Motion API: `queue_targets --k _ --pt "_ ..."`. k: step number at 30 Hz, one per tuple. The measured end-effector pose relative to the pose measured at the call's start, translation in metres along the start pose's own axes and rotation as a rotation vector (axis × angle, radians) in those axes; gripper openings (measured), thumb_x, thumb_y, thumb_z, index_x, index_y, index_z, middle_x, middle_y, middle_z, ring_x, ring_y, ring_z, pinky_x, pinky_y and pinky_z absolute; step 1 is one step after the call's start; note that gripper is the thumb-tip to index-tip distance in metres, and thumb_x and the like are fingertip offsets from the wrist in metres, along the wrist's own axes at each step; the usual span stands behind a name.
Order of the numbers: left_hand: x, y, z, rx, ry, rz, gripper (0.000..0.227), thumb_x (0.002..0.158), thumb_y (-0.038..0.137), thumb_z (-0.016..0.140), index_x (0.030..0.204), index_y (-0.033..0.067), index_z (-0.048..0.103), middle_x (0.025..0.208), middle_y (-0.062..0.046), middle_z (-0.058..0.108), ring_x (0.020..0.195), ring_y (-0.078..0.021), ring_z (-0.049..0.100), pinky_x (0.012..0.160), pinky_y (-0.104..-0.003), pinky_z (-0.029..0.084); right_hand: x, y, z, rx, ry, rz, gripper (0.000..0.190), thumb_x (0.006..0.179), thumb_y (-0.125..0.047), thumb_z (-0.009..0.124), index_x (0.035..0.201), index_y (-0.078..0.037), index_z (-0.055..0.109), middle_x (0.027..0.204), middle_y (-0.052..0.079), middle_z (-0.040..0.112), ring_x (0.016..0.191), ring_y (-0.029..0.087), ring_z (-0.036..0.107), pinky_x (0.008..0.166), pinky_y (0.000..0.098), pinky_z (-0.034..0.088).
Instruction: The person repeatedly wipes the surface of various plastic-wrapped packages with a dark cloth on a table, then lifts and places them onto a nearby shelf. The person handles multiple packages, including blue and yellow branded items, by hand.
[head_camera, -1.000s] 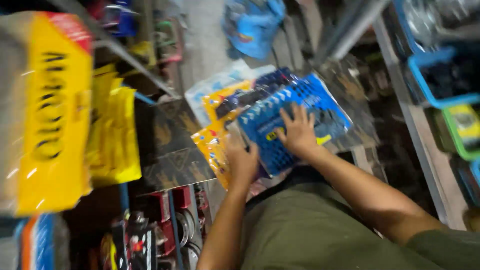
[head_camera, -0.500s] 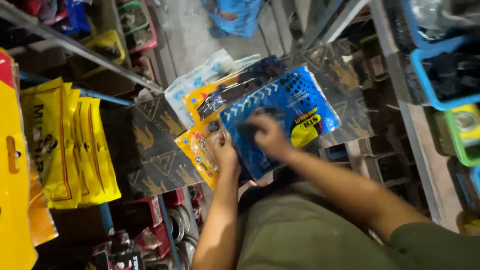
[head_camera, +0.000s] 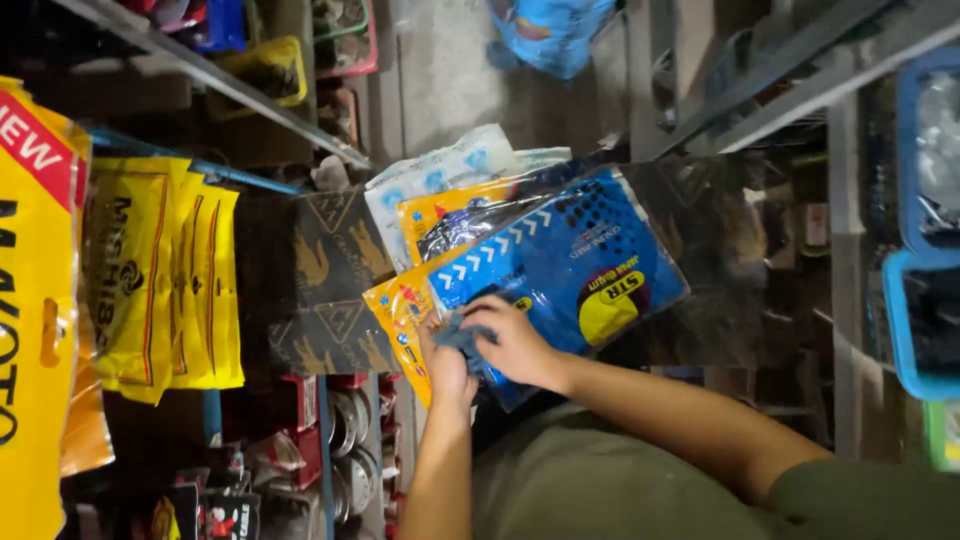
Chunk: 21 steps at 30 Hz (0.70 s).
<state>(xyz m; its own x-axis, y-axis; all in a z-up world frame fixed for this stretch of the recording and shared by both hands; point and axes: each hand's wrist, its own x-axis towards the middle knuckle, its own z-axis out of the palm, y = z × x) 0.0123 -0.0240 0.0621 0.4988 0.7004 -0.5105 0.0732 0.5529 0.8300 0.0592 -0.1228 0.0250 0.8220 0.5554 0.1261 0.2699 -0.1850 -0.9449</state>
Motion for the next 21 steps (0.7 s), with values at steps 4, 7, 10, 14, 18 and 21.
queue_targets --k 4,7,10,14,18,21 --pt "0.005 0.006 0.000 0.135 -0.082 -0.094 0.059 0.092 0.007 0.072 0.143 0.0012 0.044 0.131 -0.015 0.052 0.122 -0.0260 0.054 0.106 -0.043 0.049 0.052 0.014 -0.094 -0.538 0.001 -0.175 0.016 0.078 -0.014 0.066 0.092 -0.016 0.073 0.098 0.004 0.069 0.108 0.028 0.057 0.092 0.0483 0.038" --pt "0.014 -0.012 -0.014 0.138 -0.045 -0.256 0.045 0.081 0.008 0.083 0.122 0.0056 0.065 0.104 -0.014 0.072 0.093 -0.0296 0.074 0.076 -0.049 0.063 0.070 0.094 -0.117 -1.071 0.423 -0.290 0.026 0.076 -0.004 0.061 0.096 -0.019 0.070 0.129 0.010 0.065 0.125 0.029 0.056 0.103 0.0524 0.037" --pt "0.017 -0.013 -0.003 0.053 -0.067 -0.326 0.021 0.094 0.020 0.075 0.111 0.0091 0.068 0.092 -0.015 0.075 0.078 -0.0253 0.076 0.067 -0.042 0.064 0.082 0.080 -0.066 -0.813 0.493 -0.197 0.048 0.084 0.008 0.053 0.126 -0.009 0.068 0.137 0.017 0.061 0.131 0.034 0.052 0.112 0.0481 0.030" --pt "0.015 -0.034 -0.018 0.159 0.041 -0.230 0.027 0.104 0.027 0.057 0.124 0.0110 0.065 0.110 -0.013 0.068 0.098 -0.0256 0.069 0.087 -0.046 0.058 0.061 0.006 -0.004 -0.693 -0.058 -0.417 0.045 0.082 -0.015 0.061 0.126 -0.004 0.066 0.133 0.021 0.062 0.124 0.037 0.056 0.104 0.0579 0.044" --pt "-0.009 -0.003 0.014 0.254 0.073 -0.153 0.043 0.108 0.037 0.053 0.138 0.0079 0.062 0.131 -0.010 0.060 0.120 -0.0220 0.056 0.108 -0.043 0.045 0.088 0.118 -0.100 -0.822 0.032 -0.317 0.045 0.103 -0.008 0.038 0.139 0.006 0.060 0.138 0.014 0.058 0.130 0.030 0.049 0.120 0.0360 0.028" --pt "-0.012 -0.009 0.023 0.169 0.115 -0.175 0.039 0.109 0.036 0.052 0.137 0.0104 0.063 0.121 -0.010 0.068 0.110 -0.0213 0.065 0.102 -0.042 0.053 0.076 0.188 -0.182 -1.250 0.488 0.063 0.027 0.087 -0.025 0.059 0.106 -0.020 0.078 0.140 0.007 0.064 0.133 0.030 0.058 0.102 0.0558 0.035"
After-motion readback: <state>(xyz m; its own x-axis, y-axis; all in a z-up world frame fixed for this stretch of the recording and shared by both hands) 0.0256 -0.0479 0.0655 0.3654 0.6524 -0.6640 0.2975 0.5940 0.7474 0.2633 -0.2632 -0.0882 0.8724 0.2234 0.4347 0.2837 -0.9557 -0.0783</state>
